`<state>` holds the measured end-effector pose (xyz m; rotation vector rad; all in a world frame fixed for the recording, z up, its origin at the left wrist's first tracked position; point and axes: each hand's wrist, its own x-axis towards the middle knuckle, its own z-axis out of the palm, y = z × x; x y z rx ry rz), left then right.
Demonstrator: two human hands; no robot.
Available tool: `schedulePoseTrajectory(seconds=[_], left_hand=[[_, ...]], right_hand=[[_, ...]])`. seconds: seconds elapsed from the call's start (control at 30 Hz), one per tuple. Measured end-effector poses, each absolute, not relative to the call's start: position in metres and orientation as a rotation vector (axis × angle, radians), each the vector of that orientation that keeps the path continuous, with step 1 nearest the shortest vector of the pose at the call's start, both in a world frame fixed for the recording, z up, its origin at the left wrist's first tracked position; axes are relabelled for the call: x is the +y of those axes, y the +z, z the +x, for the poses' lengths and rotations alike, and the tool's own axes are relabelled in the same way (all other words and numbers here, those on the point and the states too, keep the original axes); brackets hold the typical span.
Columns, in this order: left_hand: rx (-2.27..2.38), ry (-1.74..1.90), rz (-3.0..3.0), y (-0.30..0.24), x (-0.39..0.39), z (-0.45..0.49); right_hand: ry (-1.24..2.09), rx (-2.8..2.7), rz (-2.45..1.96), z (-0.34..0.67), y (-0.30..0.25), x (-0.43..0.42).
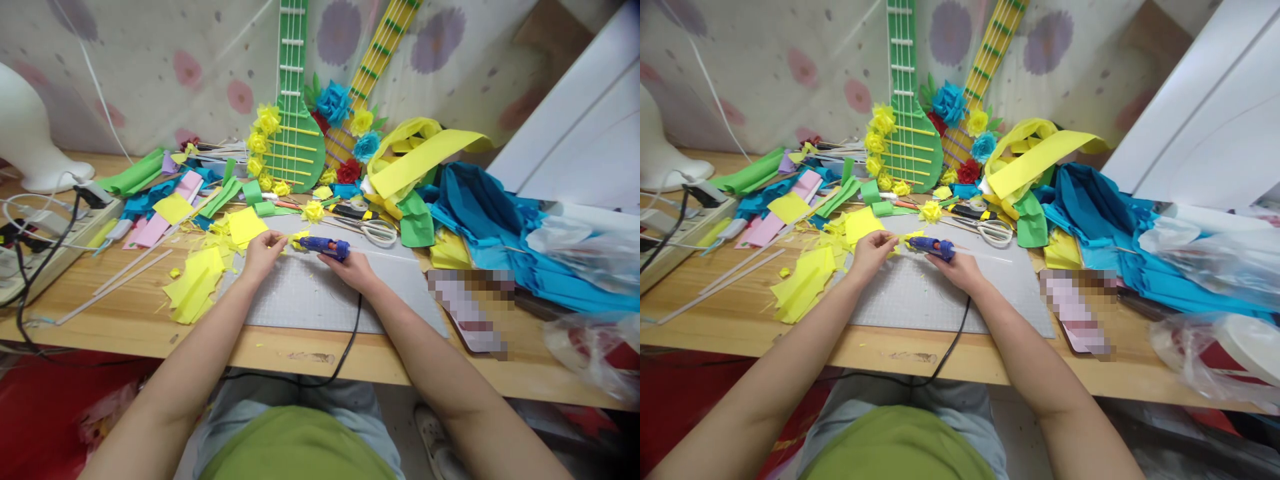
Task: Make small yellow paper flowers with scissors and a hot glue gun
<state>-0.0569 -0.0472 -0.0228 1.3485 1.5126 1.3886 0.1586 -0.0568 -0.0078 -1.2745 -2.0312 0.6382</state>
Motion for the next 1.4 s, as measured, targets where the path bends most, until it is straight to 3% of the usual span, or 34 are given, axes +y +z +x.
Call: schedulePoseTrajectory(seconds=[0.37, 0.9, 1.4], left_hand=[[1.477, 1.387, 1.368, -0.021, -0.049, -0.056], [1.264, 1.472, 1.160, -0.006, -0.052, -0.055], [1.159, 1.435, 1.093, 0.000, -0.053, -0.062]], right_hand=[[0.672, -1.933, -1.315, 0.159, -0.009, -0.055], [1.038, -1.349, -1.268, 0.174, -0.020, -0.036], [1.097, -1.269, -1.211, 0.175, -0.021, -0.033]])
